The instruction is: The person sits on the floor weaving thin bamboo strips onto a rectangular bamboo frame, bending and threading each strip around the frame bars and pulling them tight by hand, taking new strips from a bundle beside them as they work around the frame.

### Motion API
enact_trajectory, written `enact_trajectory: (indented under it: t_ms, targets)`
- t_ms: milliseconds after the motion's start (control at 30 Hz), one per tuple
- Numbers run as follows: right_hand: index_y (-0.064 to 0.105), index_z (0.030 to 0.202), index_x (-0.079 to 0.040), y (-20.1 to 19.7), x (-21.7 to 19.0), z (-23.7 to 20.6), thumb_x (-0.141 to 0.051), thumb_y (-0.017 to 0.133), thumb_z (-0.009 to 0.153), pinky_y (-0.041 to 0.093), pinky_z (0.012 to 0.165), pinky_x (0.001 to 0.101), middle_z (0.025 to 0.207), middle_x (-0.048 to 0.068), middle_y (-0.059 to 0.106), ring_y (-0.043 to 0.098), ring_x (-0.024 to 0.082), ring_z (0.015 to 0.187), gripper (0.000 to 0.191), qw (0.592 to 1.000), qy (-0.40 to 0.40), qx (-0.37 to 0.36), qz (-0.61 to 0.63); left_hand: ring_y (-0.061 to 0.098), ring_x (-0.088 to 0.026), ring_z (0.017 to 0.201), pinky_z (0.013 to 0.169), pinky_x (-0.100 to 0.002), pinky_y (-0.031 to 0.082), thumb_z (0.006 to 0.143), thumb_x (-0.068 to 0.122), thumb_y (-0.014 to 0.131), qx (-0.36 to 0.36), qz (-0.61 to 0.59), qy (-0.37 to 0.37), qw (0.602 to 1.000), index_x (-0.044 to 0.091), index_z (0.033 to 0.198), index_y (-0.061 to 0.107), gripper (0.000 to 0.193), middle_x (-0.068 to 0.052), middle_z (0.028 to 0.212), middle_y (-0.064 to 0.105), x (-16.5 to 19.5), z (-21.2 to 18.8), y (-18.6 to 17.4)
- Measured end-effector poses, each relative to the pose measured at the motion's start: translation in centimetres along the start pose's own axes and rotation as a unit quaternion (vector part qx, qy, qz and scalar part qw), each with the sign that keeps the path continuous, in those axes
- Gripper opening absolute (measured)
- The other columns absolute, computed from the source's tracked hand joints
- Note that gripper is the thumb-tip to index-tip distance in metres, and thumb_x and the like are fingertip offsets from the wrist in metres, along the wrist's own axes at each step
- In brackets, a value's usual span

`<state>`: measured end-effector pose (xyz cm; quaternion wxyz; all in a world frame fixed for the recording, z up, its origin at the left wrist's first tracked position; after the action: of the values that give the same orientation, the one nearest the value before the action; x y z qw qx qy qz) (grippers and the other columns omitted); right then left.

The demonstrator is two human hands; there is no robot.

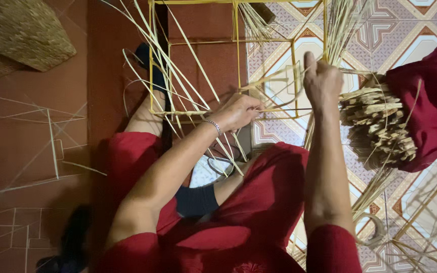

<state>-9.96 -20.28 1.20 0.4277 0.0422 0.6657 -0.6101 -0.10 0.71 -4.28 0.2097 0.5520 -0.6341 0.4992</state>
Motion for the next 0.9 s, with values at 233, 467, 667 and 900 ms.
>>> enact_trajectory:
  t_ms: [233,467,667,900]
  targets:
    - [0.073,0.094,0.002,2.6,2.7,-12.0,-0.022,0.067,0.107,0.051,0.059,0.0368,0.075,0.011,0.071,0.064,0.019,0.063,0.028,0.985,0.019,-0.063,0.158,0.058,-0.012,0.037,0.037,-0.03,0.05,0.092,0.017,0.066,-0.014,-0.002,0.027,1.0,0.011,0.111,0.077,0.023,-0.003,0.069,0.073,0.1,-0.1,-1.1]
    - [0.049,0.152,-0.008,7.0,0.8,-13.6,-0.009,0.069,0.1,0.057,0.086,0.0352,0.139,0.018,0.062,0.059,0.023,0.119,0.056,0.979,-0.131,-0.038,0.155,0.057,-0.012,0.038,0.036,-0.031,0.048,0.085,0.013,0.076,-0.02,-0.035,0.032,0.999,0.009,0.113,0.077,0.028,-0.008,0.071,0.071,-1.1,0.7,-1.0]
    - [0.046,0.154,-0.02,8.1,3.2,-12.7,-0.007,0.072,0.09,0.05,0.078,0.0267,0.12,0.007,0.063,0.056,0.015,0.095,0.07,0.901,0.094,-0.096,0.413,0.056,-0.012,0.037,0.034,-0.031,0.046,0.081,0.013,0.077,-0.027,-0.049,0.029,0.998,0.008,0.114,0.076,0.033,-0.006,0.076,0.073,-1.7,1.1,-0.9]
    - [0.078,0.109,-0.01,6.0,0.4,-12.5,-0.011,0.081,0.093,0.049,0.085,0.0349,0.114,0.008,0.057,0.054,0.021,0.105,0.016,0.974,-0.118,0.019,0.195,0.057,-0.009,0.041,0.032,-0.027,0.05,0.087,0.01,0.074,-0.034,-0.097,0.051,0.993,0.004,0.124,0.06,0.04,-0.006,0.086,0.077,0.0,-0.4,-1.6]
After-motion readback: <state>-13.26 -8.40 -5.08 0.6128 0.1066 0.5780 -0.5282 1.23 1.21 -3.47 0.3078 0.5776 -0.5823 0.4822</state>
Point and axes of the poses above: each hand's wrist, its own z-axis towards the middle knuckle, its own y-axis out of the palm, x = y × z, the point moved 8 cm from there along z, towards the middle knuckle
